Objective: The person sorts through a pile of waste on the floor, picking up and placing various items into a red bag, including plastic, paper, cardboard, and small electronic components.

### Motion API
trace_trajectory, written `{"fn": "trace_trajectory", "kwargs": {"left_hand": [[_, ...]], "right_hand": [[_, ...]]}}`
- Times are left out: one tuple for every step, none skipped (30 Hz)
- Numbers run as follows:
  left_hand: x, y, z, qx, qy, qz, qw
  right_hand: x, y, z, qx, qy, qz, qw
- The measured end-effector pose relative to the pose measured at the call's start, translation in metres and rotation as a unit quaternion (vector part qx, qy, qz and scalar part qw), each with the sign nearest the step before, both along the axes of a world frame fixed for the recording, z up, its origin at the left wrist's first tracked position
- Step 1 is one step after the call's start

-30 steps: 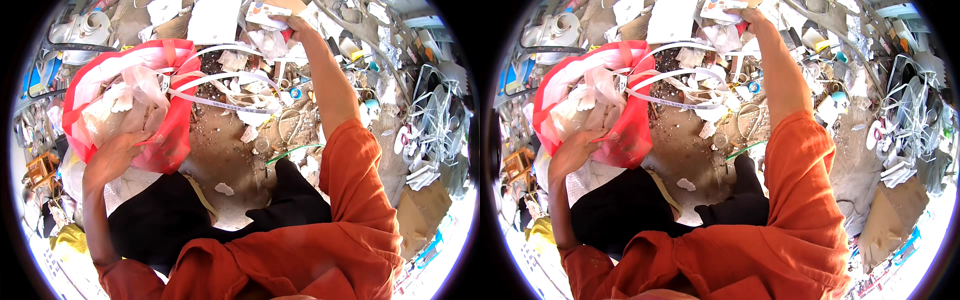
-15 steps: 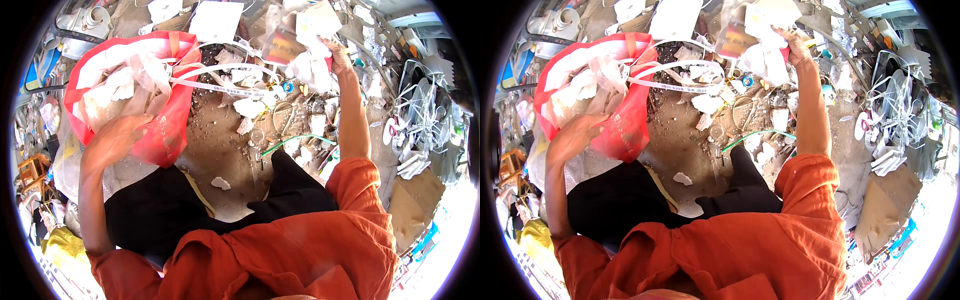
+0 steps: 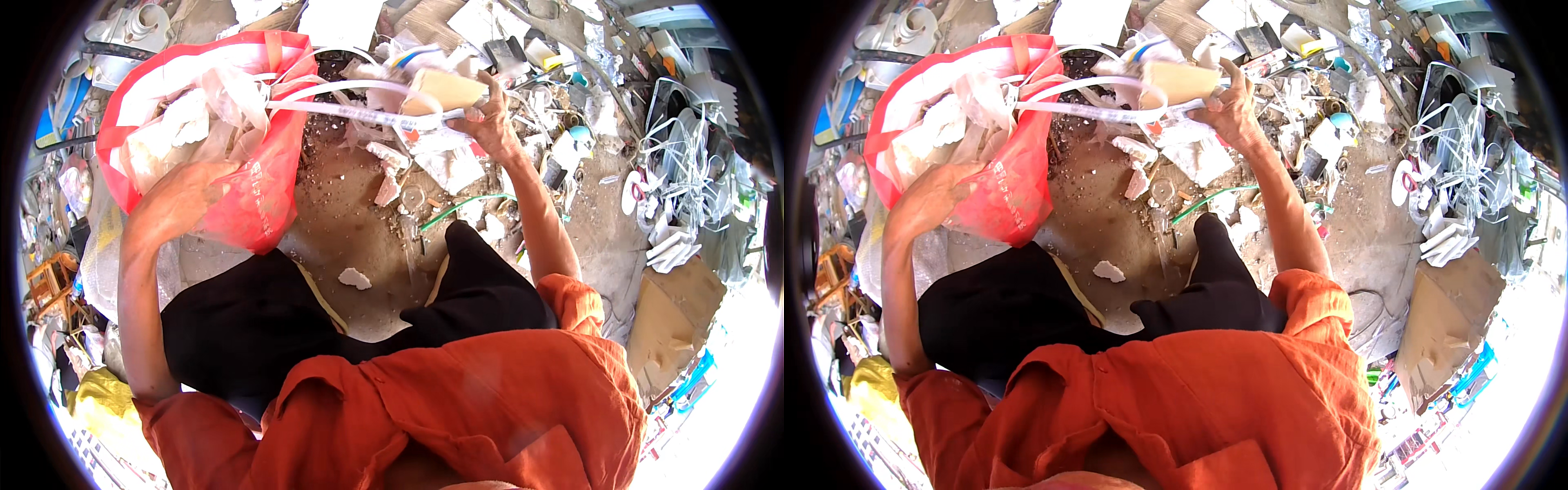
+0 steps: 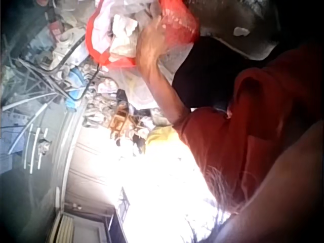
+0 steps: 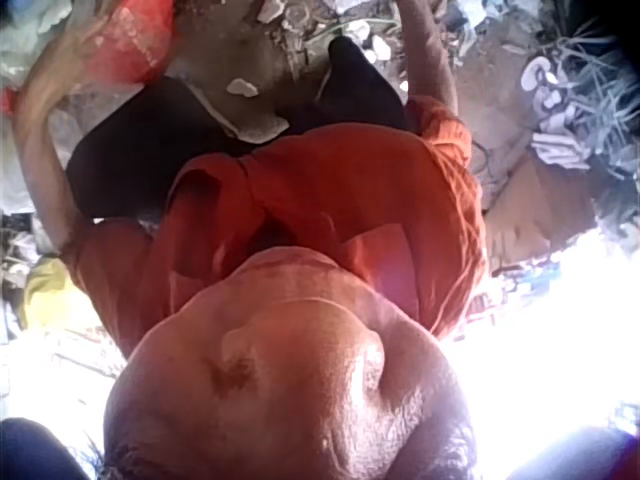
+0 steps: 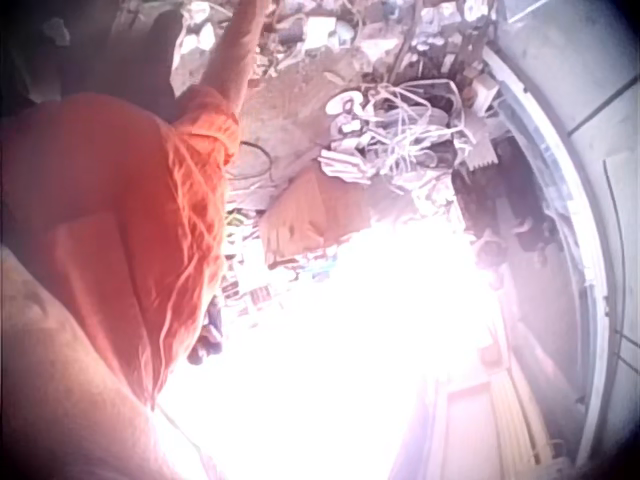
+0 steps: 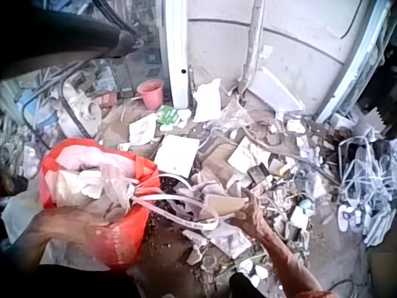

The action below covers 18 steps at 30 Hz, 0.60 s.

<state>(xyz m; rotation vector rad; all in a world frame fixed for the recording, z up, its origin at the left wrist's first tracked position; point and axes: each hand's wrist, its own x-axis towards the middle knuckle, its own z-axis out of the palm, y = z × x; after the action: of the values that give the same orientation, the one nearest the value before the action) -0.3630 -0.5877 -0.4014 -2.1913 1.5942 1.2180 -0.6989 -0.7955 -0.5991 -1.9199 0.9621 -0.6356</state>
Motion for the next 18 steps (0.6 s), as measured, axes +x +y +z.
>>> {"fn": "trace_trajectory", "kwargs": {"left_hand": [[-0.001, 0.000, 0.000, 0.011, -0.018, -0.008, 1.000], [-0.001, 0.002, 0.001, 0.023, -0.036, -0.015, 0.999], [-0.002, 0.001, 0.002, 0.023, -0.031, -0.018, 0.999], [-0.003, 0.000, 0.003, 0.017, -0.028, -0.005, 0.999], [-0.004, 0.000, 0.003, 0.011, -0.024, 0.008, 1.000], [-0.002, 0.002, -0.002, 0.015, -0.021, 0.008, 1.000], [0.004, 0.004, -0.008, -0.009, -0.004, 0.003, 1.000], [0.007, 0.005, -0.013, -0.034, 0.014, -0.002, 0.999], [0.004, 0.006, -0.006, -0.028, 0.011, -0.001, 1.000], [0.002, 0.006, -0.005, -0.019, 0.001, 0.008, 1.000], [0.001, 0.007, -0.004, -0.010, -0.010, 0.017, 1.000], [0.002, 0.008, -0.003, -0.006, -0.008, 0.016, 1.000], [0.003, 0.006, -0.003, -0.011, 0.002, 0.006, 1.000], [0.004, 0.003, -0.009, -0.014, 0.015, -0.003, 1.000], [0.004, 0.004, -0.009, -0.009, 0.018, -0.003, 1.000], [0.004, 0.004, -0.010, -0.009, 0.014, 0.003, 1.000], [0.004, 0.005, -0.010, -0.009, 0.010, 0.009, 1.000], [0.003, 0.006, -0.006, -0.005, 0.010, 0.011, 1.000]], "right_hand": [[0.006, 0.009, 0.010, -0.109, 0.062, 0.018, 0.992], [0.011, 0.024, 0.023, -0.221, 0.106, 0.058, 0.968], [0.008, 0.031, 0.029, -0.164, 0.071, 0.129, 0.975], [0.005, 0.037, 0.032, -0.105, 0.034, 0.199, 0.974], [0.002, 0.044, 0.029, -0.020, -0.002, 0.211, 0.977], [-0.003, 0.051, 0.026, -0.072, 0.042, 0.201, 0.976], [-0.009, 0.057, 0.024, -0.006, 0.042, 0.150, 0.988], [-0.017, 0.060, 0.021, 0.059, 0.042, 0.097, 0.993], [-0.026, 0.060, 0.020, 0.150, 0.002, 0.051, 0.987], [-0.034, 0.058, 0.017, 0.253, -0.009, 0.003, 0.967], [-0.044, 0.055, 0.013, 0.270, -0.008, -0.005, 0.963], [-0.056, 0.051, 0.009, 0.285, -0.008, -0.013, 0.958], [-0.077, 0.044, -0.009, 0.335, -0.064, -0.048, 0.939], [-0.095, 0.041, -0.027, 0.381, -0.118, -0.085, 0.913], [-0.096, 0.041, -0.017, 0.403, -0.176, -0.113, 0.891], [-0.095, 0.042, -0.006, 0.428, -0.236, -0.180, 0.853], [-0.108, 0.039, -0.016, 0.431, -0.260, -0.200, 0.841], [-0.122, 0.033, -0.025, 0.434, -0.286, -0.217, 0.826]]}}
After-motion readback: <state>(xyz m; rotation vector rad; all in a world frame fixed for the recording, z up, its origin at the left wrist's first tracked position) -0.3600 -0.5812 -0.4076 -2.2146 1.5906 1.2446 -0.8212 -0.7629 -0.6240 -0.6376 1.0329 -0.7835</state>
